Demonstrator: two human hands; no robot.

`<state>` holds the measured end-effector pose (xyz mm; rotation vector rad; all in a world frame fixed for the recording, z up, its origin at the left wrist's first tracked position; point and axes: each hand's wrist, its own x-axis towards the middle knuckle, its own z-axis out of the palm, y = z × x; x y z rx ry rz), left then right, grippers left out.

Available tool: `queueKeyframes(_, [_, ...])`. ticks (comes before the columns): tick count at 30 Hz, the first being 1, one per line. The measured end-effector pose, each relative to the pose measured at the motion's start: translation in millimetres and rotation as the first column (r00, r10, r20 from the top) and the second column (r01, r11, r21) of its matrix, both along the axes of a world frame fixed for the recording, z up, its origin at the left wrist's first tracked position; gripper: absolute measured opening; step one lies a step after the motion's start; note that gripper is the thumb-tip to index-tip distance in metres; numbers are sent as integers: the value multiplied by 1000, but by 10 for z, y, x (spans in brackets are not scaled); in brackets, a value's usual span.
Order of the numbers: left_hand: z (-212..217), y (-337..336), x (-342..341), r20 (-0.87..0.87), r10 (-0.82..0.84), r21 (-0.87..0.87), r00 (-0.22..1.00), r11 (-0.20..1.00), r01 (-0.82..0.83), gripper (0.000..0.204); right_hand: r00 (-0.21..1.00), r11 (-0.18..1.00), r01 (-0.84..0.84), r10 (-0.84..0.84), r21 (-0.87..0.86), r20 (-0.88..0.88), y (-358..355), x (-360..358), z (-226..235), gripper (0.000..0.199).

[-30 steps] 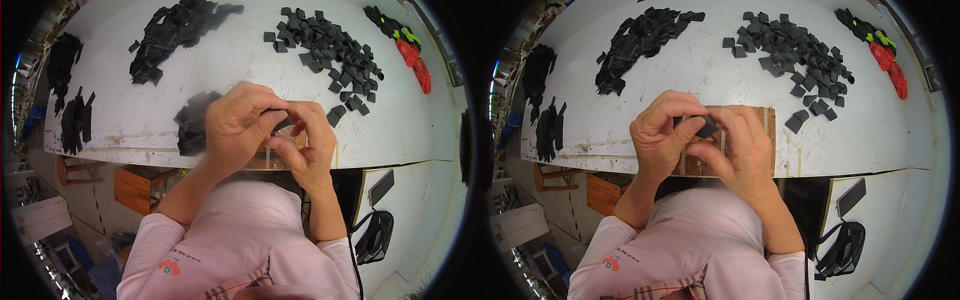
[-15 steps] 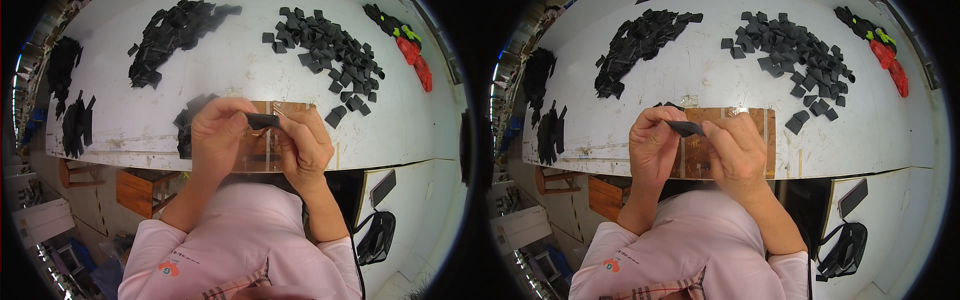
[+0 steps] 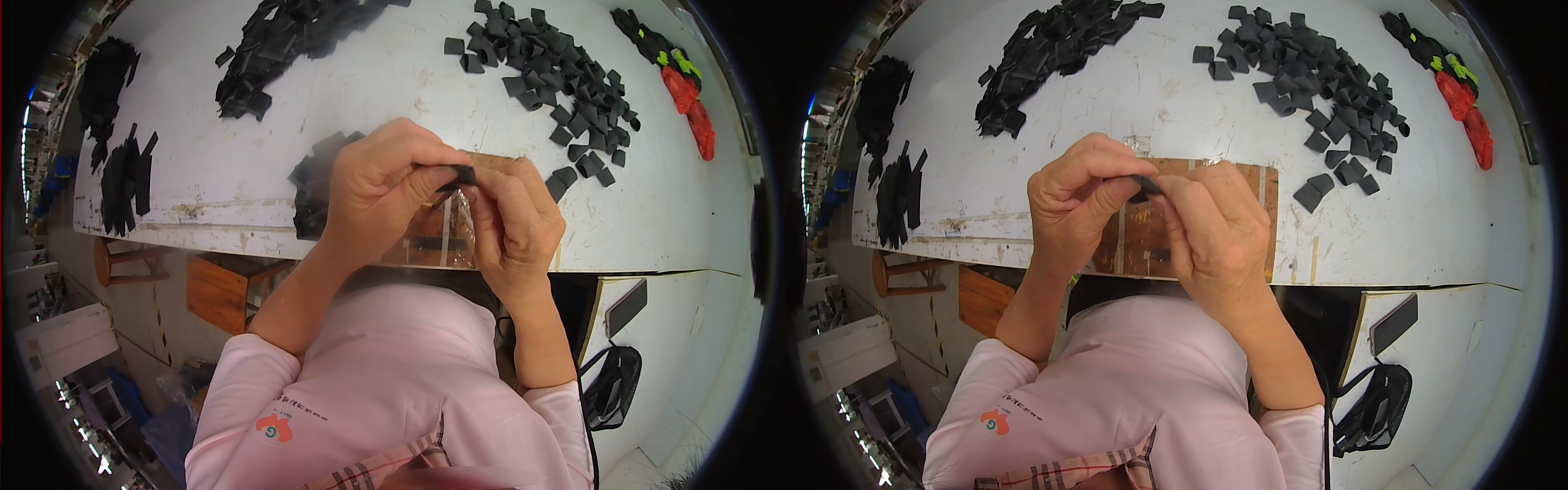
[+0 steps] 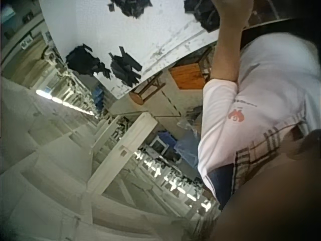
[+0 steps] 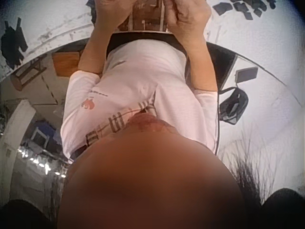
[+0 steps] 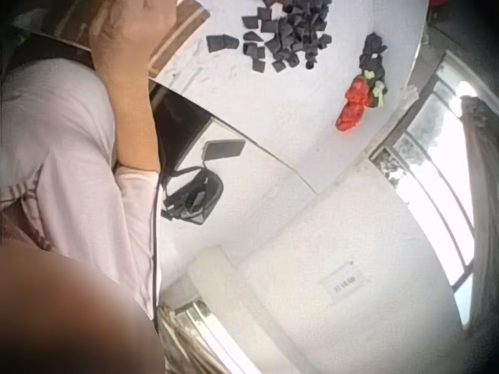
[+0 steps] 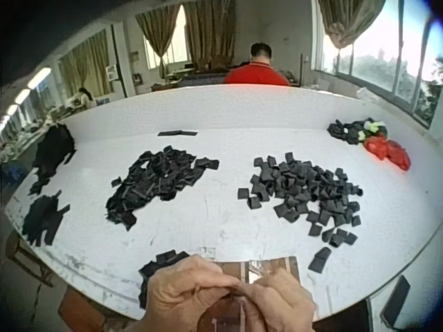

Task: The recorder is assembling small rubber or foam components, likely for sports or recreation goods, at a workbench.

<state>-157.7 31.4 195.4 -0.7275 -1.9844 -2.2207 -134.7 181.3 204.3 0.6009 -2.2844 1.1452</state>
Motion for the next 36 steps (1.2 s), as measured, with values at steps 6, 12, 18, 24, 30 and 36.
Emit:
queueKeyframes(6, [-476,-184,30,42,515,-296,856,825,-482,17,858,855,-33,290,-518,425,213,-178,245,10])
queueKeyframes(12, [-929,-177,-119,-491,391,-735,778,293,-611,31,849,845,275,11,-458,529,339,-234,-163,28])
queueKeyframes(18, [-1271,-99,-351,-481,333,-850,811,51,-525,16,682,854,232,199,-466,704,167,210,-437,19])
queueKeyframes(24, [-1206,-209,-393,-454,313,-833,834,183,-522,7,609,917,111,241,-382,756,100,311,-475,16])
queueKeyframes(30, [-1034,-192,-170,-344,432,-613,834,569,-548,3,641,947,37,222,-319,734,36,314,-505,14])
queueKeyframes(36, [-1208,-259,208,-324,155,-629,933,702,-335,9,634,973,26,160,-228,757,85,354,-604,13])
